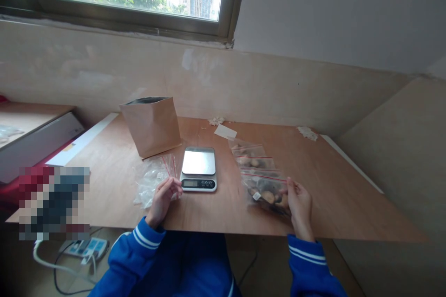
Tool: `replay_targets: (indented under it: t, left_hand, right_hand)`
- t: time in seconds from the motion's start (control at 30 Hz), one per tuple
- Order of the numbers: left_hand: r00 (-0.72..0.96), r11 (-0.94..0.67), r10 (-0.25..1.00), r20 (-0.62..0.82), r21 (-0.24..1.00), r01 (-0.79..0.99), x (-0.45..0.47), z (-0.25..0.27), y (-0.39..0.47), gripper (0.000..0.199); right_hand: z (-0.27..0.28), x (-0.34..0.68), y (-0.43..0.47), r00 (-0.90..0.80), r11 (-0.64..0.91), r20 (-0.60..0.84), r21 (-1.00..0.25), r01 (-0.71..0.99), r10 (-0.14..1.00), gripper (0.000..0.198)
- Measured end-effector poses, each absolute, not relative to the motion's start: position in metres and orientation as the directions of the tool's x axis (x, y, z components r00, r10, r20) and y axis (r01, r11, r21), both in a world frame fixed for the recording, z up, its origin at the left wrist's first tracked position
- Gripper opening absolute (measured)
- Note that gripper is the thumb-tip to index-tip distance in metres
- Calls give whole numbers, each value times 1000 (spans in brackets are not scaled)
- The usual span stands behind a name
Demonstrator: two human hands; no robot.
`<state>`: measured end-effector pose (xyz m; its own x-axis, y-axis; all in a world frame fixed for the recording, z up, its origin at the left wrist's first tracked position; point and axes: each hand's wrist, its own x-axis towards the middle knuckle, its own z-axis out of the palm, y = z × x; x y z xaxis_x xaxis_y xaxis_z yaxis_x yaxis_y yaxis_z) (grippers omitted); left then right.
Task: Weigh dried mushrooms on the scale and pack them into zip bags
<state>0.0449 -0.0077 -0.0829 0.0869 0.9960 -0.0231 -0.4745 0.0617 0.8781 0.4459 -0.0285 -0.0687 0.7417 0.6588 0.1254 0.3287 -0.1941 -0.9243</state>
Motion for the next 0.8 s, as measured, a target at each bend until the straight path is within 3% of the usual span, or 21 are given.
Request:
replay_targets:
  t: [0.07, 0.13, 0.2, 0.33, 0.47, 0.53, 0.6, 0.67, 0.7, 0.73, 0.8]
  left_hand:
    - [56, 51, 998, -28, 876, -480, 45, -83, -7, 34]
    - [33, 47, 999, -36, 875, -482, 45, -82, -7, 35]
    - [21, 50, 999, -46, 874, -483, 45, -83, -6, 35]
    - [22, 58, 998, -54, 882, -467, 44, -83, -6, 36]
    - [30, 46, 999, -37, 901, -432, 44, -83, -8, 36]
    - [44, 40, 999, -24, 909, -414, 44, -83, -8, 36]
    - [57, 36, 998, -15, 916, -401, 45, -82, -8, 37]
    - [66, 41, 998, -17, 920, -389, 45, -82, -9, 37]
    - [68, 46, 997, -21, 922, -384, 45, -81, -9, 37]
    - [69, 50, 997, -25, 925, -377, 45, -81, -9, 37]
    - [70, 53, 997, -29, 929, -366, 45, -81, -10, 38]
  right_hand:
    - [-77, 438, -30, 774, -259, 338, -807, 531, 536, 68]
    - [-85, 414, -33, 687, -311, 587, -619, 722, 427, 65]
    - [-92, 382, -36, 549, -278, 689, -474, 835, 474, 58]
    - [-108, 335, -28, 493, -299, 600, -399, 867, 630, 50]
    - [-106, 323, -4, 557, -362, 570, -427, 829, 603, 51]
    - [-91, 315, 14, 497, -281, 581, -425, 861, 645, 51]
    - [-72, 300, 38, 309, -43, 573, -430, 902, 759, 47]
    - [-55, 278, 71, 55, 267, 506, -539, 799, 861, 39]
    - [-49, 267, 91, -57, 327, 405, -637, 698, 912, 34]
    - [-45, 256, 113, -122, 279, 257, -763, 583, 959, 29]
    - [-44, 237, 156, -256, -20, -120, -931, 363, 959, 30]
